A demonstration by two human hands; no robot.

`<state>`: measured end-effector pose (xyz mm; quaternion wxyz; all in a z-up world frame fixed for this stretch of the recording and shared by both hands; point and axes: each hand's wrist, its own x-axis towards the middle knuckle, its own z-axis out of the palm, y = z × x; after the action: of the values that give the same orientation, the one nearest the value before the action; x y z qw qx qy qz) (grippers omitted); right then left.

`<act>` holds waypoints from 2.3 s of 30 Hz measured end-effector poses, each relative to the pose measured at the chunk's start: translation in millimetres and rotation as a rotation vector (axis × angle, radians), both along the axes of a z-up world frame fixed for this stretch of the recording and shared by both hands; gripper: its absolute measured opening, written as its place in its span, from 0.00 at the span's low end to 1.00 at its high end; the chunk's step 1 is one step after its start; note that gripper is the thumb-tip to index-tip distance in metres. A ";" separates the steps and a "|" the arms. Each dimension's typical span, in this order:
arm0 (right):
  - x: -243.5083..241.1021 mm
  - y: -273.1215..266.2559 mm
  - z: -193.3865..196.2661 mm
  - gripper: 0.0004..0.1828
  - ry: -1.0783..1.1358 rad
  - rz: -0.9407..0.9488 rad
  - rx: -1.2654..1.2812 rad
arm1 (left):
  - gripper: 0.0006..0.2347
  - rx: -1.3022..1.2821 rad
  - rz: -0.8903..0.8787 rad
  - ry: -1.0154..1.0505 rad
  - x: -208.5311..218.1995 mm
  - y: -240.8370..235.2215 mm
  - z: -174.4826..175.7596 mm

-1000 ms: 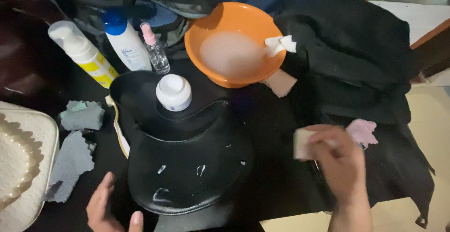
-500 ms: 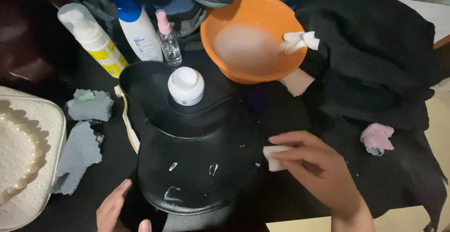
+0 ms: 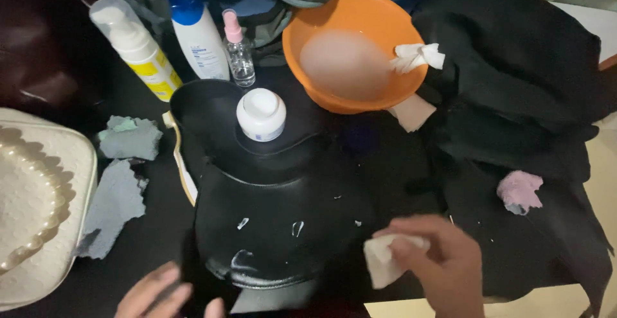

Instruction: Cleaning a black leather bag by wiping it with a cotton pad and cleaning solution.

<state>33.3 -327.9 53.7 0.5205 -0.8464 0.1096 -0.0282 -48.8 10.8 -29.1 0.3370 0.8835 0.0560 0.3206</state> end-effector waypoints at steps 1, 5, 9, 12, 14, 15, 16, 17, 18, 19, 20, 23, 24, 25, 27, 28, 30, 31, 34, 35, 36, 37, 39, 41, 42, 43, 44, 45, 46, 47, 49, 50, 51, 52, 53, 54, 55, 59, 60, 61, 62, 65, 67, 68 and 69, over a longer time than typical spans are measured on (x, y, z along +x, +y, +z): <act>-3.8 7.8 1.3 0.13 0.002 0.006 0.001 | 0.15 0.001 0.006 0.002 11.0 -9.5 10.9; -20.3 37.2 3.5 0.07 -0.115 0.093 -0.003 | 0.10 -0.164 -0.425 0.054 35.0 -61.0 88.2; -33.1 62.7 24.8 0.10 0.105 0.034 0.116 | 0.07 -0.431 -0.628 0.273 42.0 -83.6 129.2; -35.3 60.2 26.1 0.16 0.221 0.179 0.161 | 0.03 -0.501 -0.687 0.190 42.4 -81.6 127.1; -27.8 69.7 50.1 0.21 0.413 0.138 0.167 | 0.04 -0.520 -0.661 0.233 38.5 -77.5 114.8; -23.9 74.9 62.0 0.29 0.605 0.097 0.176 | 0.05 -0.539 -0.632 0.278 36.4 -74.9 109.0; -27.1 65.5 44.7 0.29 0.606 0.098 0.178 | 0.05 -0.537 -0.631 0.280 36.1 -72.7 110.3; -30.0 55.9 27.3 0.26 0.338 0.292 0.202 | 0.05 -0.582 -0.676 0.291 36.1 -70.8 111.5; -32.9 46.2 9.9 0.22 0.062 0.476 0.224 | 0.06 -0.628 -0.721 0.302 36.1 -69.0 112.6; -36.1 47.7 9.9 0.22 0.062 0.476 0.225 | 0.06 -0.627 -0.721 0.302 33.6 -68.4 109.6; -39.2 49.2 10.0 0.17 0.113 0.402 0.389 | 0.06 -0.739 -0.746 0.319 31.3 -67.9 106.7; -43.3 46.4 4.1 0.13 0.123 0.362 0.604 | 0.07 -0.851 -0.824 0.331 28.7 -65.8 103.9; -43.7 44.6 0.9 0.13 0.081 0.402 0.655 | 0.08 -0.850 -0.876 0.324 28.5 -64.8 103.7; -44.5 46.6 3.7 0.13 0.082 0.402 0.656 | 0.08 -0.849 -0.876 0.325 28.3 -63.3 104.9; -46.4 50.3 9.1 0.10 0.176 0.381 0.888 | 0.05 -0.827 -0.932 0.315 27.7 -60.6 107.1; -46.6 47.5 2.1 0.10 0.177 0.380 0.888 | 0.05 -0.827 -0.932 0.316 27.5 -58.5 108.0; -46.7 42.1 -12.4 0.15 0.255 0.298 0.817 | 0.07 -0.853 -0.952 0.412 27.1 -54.1 109.6; -48.0 45.2 -9.0 0.15 0.256 0.298 0.817 | 0.07 -0.853 -0.951 0.413 27.3 -55.6 114.3; -46.8 60.2 15.0 0.13 0.219 0.331 0.509 | 0.07 -0.833 -0.867 0.411 27.4 -61.4 124.1; -43.0 69.2 31.9 0.02 0.427 0.135 0.488 | 0.03 -0.797 -0.830 0.379 27.5 -64.3 124.1; -39.2 78.2 48.9 0.12 0.631 -0.067 0.461 | 0.01 -0.761 -0.792 0.347 27.5 -67.1 124.1; -33.5 82.2 61.5 0.12 0.631 -0.066 0.461 | 0.01 -0.762 -0.791 0.347 28.4 -66.0 124.9; -22.0 90.4 86.6 0.35 0.819 -0.042 0.340 | 0.01 -0.638 -0.800 0.279 30.2 -63.4 126.6; -31.4 65.2 41.3 0.28 0.567 0.204 0.252 | 0.06 -0.594 -0.755 0.309 27.9 -59.2 117.1; -36.3 52.6 18.6 0.22 0.304 0.434 0.163 | 0.12 -0.551 -0.711 0.338 26.7 -57.1 112.4; -35.1 58.0 26.3 0.22 0.305 0.434 0.164 | 0.12 -0.551 -0.710 0.339 27.1 -57.5 115.4; -33.9 63.3 34.0 0.18 0.448 0.342 0.097 | 0.11 -0.578 -0.727 0.320 27.5 -57.8 118.5; -32.7 68.6 41.8 0.16 0.586 0.245 0.030 | 0.11 -0.606 -0.744 0.299 28.0 -58.3 121.4; -34.1 62.2 32.1 0.16 0.586 0.245 0.031 | 0.11 -0.605 -0.743 0.299 28.5 -57.6 121.2; -35.5 55.9 22.6 0.16 0.343 0.392 0.098 | 0.09 -0.613 -0.770 0.283 29.1 -56.8 121.1; -38.1 51.7 18.5 0.16 0.094 0.529 0.164 | 0.08 -0.621 -0.798 0.267 29.9 -55.0 120.2; -39.2 53.7 23.8 0.14 0.022 0.572 0.282 | 0.08 -0.632 -0.825 0.236 30.1 -53.9 119.5; -40.2 55.7 29.2 0.13 -0.049 0.614 0.401 | 0.08 -0.642 -0.851 0.206 30.3 -52.8 118.8; -38.4 56.4 30.5 0.13 -0.049 0.613 0.402 | 0.08 -0.642 -0.851 0.207 32.3 -51.6 117.5; -36.6 57.1 31.8 0.12 -0.140 0.660 0.409 | 0.07 -0.588 -0.916 0.166 34.3 -50.3 116.2; -34.7 57.9 33.0 0.11 -0.231 0.706 0.416 | 0.06 -0.533 -0.979 0.125 36.3 -49.0 114.9; -37.4 59.0 33.9 0.11 -0.231 0.704 0.415 | 0.06 -0.533 -0.981 0.126 33.1 -49.8 114.1; -41.3 56.4 31.1 0.13 -0.054 0.648 0.487 | 0.10 -0.682 -0.926 0.331 26.1 -50.7 111.1; -40.8 54.4 28.9 0.15 -0.048 0.691 0.511 | 0.11 -0.689 -0.944 0.320 25.5 -49.9 110.4; -40.8 55.1 30.8 0.15 -0.047 0.691 0.511 | 0.11 -0.690 -0.944 0.321 25.5 -48.6 113.3; -40.9 55.8 32.6 0.14 -0.034 0.682 0.508 | 0.10 -0.733 -0.949 0.394 25.5 -47.3 116.1; -39.8 58.1 43.6 0.12 0.071 0.664 0.506 | 0.05 -0.741 -0.980 0.395 30.0 -44.5 119.4; -40.9 60.4 45.8 0.10 0.163 0.654 0.506 | 0.07 -0.705 -1.006 0.323 31.4 -47.0 118.9; -42.5 62.1 43.3 0.05 0.235 0.567 0.445 | 0.04 -0.725 -0.931 0.341 30.6 -50.1 118.2; -44.3 63.4 40.8 0.05 0.305 0.478 0.383 | 0.03 -0.744 -0.856 0.358 29.7 -53.5 117.3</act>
<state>-11.0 -264.5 94.5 0.6395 -0.7294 -0.0120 0.2427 -19.1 -42.8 88.1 0.7086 0.6903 -0.1407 -0.0391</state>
